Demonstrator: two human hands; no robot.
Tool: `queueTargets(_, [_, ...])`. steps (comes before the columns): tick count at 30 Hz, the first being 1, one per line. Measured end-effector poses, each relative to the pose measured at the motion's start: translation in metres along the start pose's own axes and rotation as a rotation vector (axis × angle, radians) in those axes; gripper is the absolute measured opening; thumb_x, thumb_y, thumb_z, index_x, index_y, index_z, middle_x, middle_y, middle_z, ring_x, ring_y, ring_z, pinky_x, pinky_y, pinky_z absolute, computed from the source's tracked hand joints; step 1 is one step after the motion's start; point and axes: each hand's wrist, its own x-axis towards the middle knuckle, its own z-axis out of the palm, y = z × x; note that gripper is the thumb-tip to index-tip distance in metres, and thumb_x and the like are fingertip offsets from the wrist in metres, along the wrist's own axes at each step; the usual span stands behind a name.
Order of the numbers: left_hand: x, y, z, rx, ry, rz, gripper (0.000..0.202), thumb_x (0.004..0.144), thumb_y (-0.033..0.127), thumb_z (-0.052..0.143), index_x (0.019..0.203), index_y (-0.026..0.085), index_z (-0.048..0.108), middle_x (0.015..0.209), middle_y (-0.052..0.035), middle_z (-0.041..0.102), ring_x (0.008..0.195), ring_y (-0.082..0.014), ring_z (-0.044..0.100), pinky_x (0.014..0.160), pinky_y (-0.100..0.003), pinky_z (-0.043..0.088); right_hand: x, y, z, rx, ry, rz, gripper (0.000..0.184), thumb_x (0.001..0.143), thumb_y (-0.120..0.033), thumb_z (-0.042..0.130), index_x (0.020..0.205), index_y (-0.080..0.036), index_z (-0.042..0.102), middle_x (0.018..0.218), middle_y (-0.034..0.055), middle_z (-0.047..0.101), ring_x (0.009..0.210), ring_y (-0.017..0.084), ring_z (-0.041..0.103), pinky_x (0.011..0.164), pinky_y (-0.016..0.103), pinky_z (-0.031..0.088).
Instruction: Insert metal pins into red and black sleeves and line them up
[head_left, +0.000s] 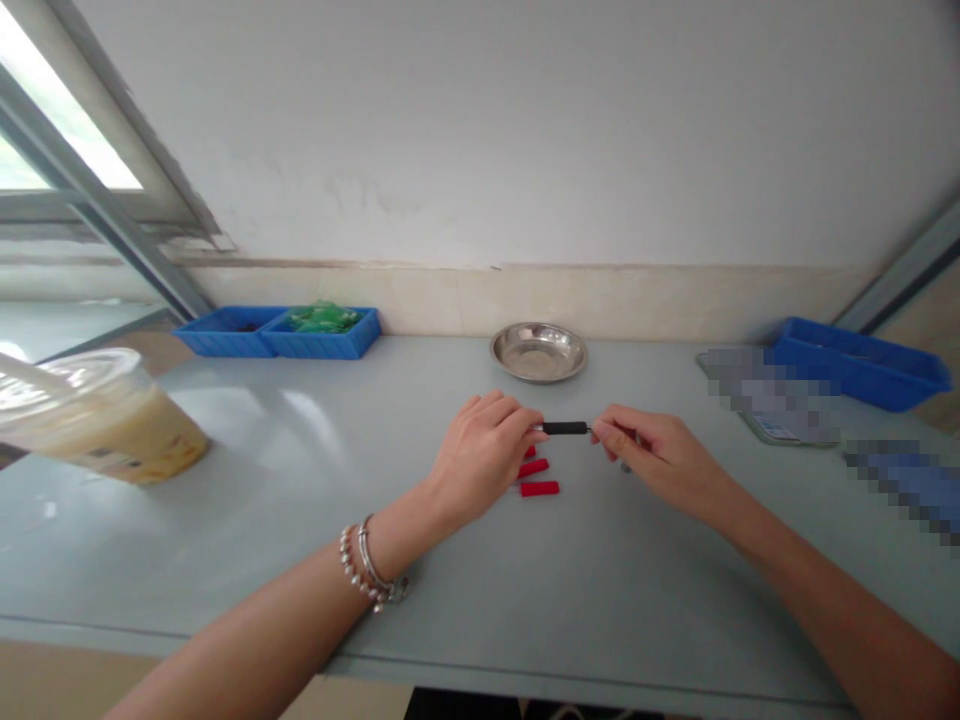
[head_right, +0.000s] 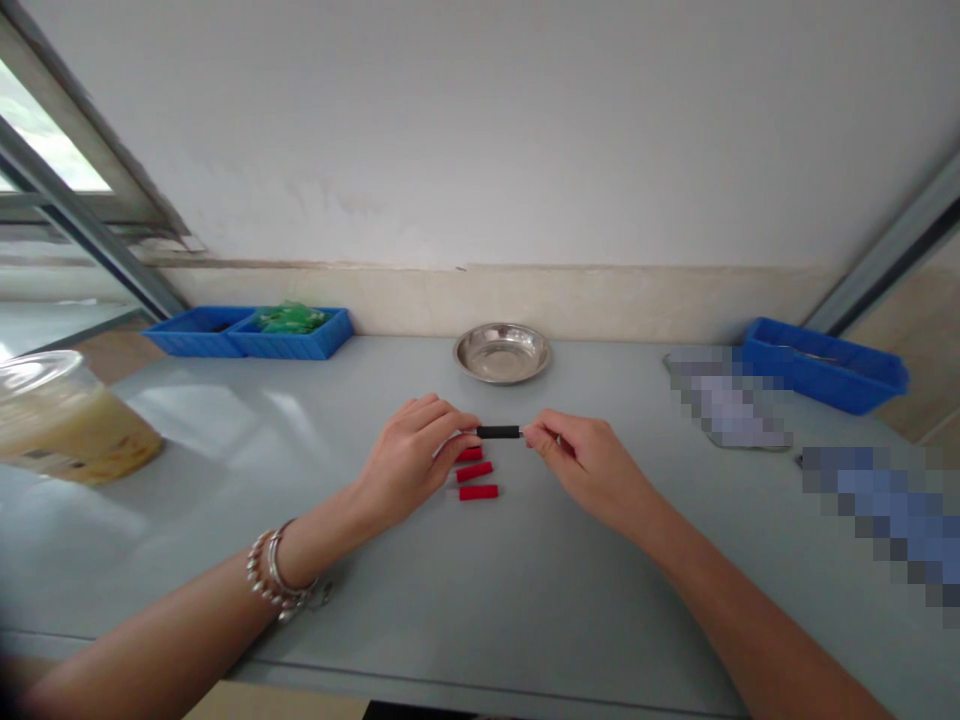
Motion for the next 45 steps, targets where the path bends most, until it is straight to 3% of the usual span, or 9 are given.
queueTargets(9, [-0.0012, 0.0016, 0.0018, -0.035, 0.022, 0.041, 0.019, 0.082, 0.026, 0.042, 0.084, 0.015, 0.058, 0.073, -0.0027, 0.057, 0.068, -0.0101, 0.045, 0.064, -0.022, 0.038, -0.0001, 0.0009, 0.006, 0.022, 0.048, -0.032, 0.04, 0.084, -0.042, 0.03, 0.062, -0.012, 0.046, 0.054, -0.0015, 0.043, 0.051, 0.004, 0.037, 0.051, 0.016, 0.027])
queueTargets(17, [-0.0022, 0.0032, 0.0005, -0.127, -0.001, -0.006, 0.018, 0.082, 0.024, 0.042, 0.084, 0.014, 0.057, 0.073, -0.0023, 0.055, 0.069, -0.0093, 0.047, 0.064, -0.02, 0.039, -0.0003, 0.0022, 0.0063, -0.097, 0.129, -0.139, 0.033, 0.085, -0.035, 0.034, 0.066, -0.013, 0.049, 0.06, -0.0004, 0.047, 0.055, 0.005, 0.038, 0.055, 0.016, 0.027])
queueTargets(29, [-0.0012, 0.0015, 0.0013, -0.212, -0.09, -0.111, 0.014, 0.079, 0.023, 0.048, 0.081, 0.015, 0.059, 0.072, -0.0002, 0.055, 0.063, -0.0063, 0.047, 0.061, -0.018, 0.038, -0.0017, 0.0083, 0.0088, -0.208, 0.13, -0.202, 0.033, 0.086, -0.037, 0.031, 0.076, -0.015, 0.054, 0.073, 0.0025, 0.054, 0.069, 0.008, 0.045, 0.065, 0.02, 0.032])
queueTargets(36, [-0.0001, 0.0013, -0.0003, -0.19, -0.067, -0.115, 0.012, 0.078, 0.024, 0.051, 0.077, 0.015, 0.059, 0.07, 0.0002, 0.057, 0.065, -0.0076, 0.048, 0.063, -0.019, 0.038, -0.0017, 0.0045, 0.0048, -0.178, 0.115, -0.147, 0.031, 0.085, -0.037, 0.034, 0.081, -0.016, 0.056, 0.078, 0.0021, 0.056, 0.073, 0.008, 0.047, 0.067, 0.019, 0.033])
queueTargets(45, [-0.0027, 0.0023, 0.0017, -0.126, 0.011, -0.012, 0.016, 0.081, 0.026, 0.046, 0.079, 0.015, 0.058, 0.072, -0.0016, 0.058, 0.069, -0.0097, 0.046, 0.064, -0.021, 0.039, -0.0011, -0.0014, 0.0035, -0.028, 0.03, -0.028, 0.04, 0.085, -0.042, 0.03, 0.064, -0.013, 0.048, 0.057, -0.0015, 0.046, 0.054, 0.004, 0.04, 0.053, 0.016, 0.027])
